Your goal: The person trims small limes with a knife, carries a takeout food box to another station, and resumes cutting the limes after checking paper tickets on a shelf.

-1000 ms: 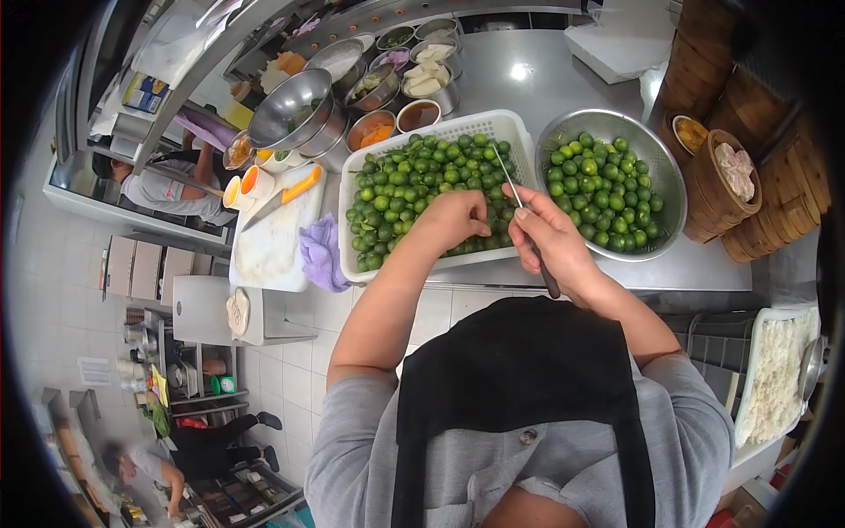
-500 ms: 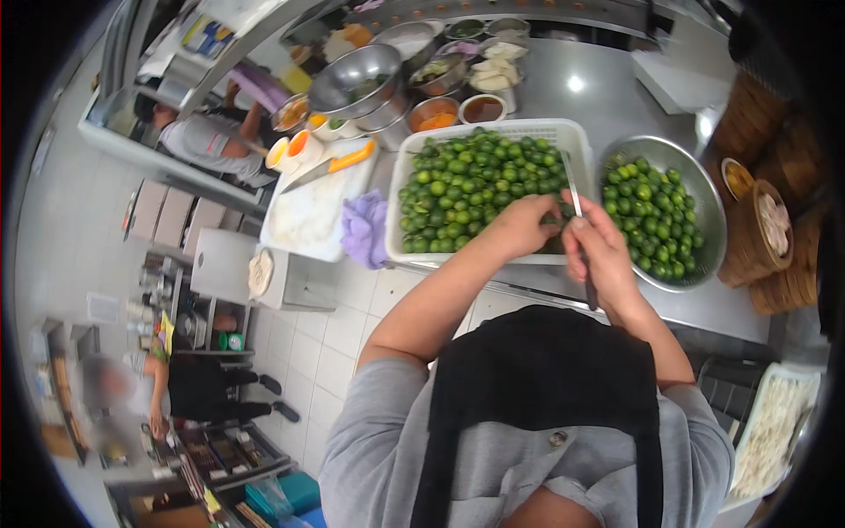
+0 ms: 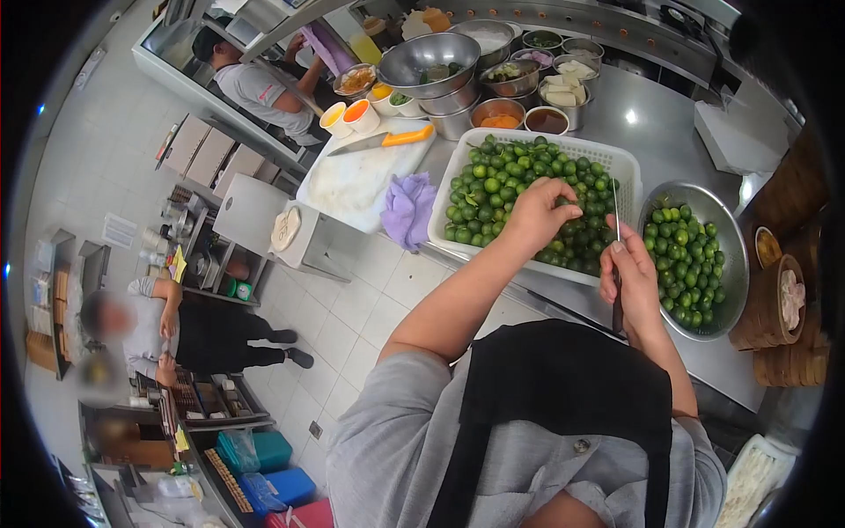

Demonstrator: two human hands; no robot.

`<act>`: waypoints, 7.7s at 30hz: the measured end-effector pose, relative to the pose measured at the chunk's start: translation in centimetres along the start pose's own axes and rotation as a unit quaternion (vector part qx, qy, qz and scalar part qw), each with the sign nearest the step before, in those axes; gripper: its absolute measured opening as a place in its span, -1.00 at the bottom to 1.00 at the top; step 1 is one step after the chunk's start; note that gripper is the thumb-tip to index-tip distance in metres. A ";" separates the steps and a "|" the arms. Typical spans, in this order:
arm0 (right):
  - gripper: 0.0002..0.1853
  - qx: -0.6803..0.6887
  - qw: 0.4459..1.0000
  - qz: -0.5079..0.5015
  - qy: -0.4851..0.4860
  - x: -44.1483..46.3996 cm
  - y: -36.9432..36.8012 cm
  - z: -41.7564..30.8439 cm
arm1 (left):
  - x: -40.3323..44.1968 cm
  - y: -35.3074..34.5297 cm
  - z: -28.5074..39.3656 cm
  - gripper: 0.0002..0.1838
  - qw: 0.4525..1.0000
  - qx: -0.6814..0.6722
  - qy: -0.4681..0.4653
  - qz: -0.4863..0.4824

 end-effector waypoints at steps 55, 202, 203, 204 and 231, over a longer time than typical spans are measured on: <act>-0.59 0.063 0.998 -0.009 0.000 -4.3 5.2 -3.6 | 1.4 -7.3 1.7 -0.61 0.800 0.481 -0.190 -0.306; -0.64 0.154 0.982 -0.020 -0.103 1.0 -0.4 2.5 | -1.4 0.2 3.1 -0.87 0.886 -0.457 0.019 0.081; -0.68 0.175 0.974 -0.010 -0.141 1.0 -0.1 3.0 | -0.6 0.2 4.4 -0.87 0.908 -0.412 0.009 0.072; -0.68 0.173 0.974 -0.012 -0.146 1.1 0.0 3.1 | 0.5 -0.2 5.6 -0.79 0.936 -0.349 -0.032 0.020; -0.58 0.017 0.997 -0.054 -0.045 1.2 -0.8 0.9 | -3.4 -1.5 0.5 -0.79 0.907 0.214 -0.190 -0.309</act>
Point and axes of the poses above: each hand's wrist, its own x-axis towards the middle knuckle, its own y-axis out of the back of the hand, z = x × y, the point moved 8 cm from there along x, towards the middle knuckle, and after that the axes turned 8 degrees about x, right-handed, at the moved point
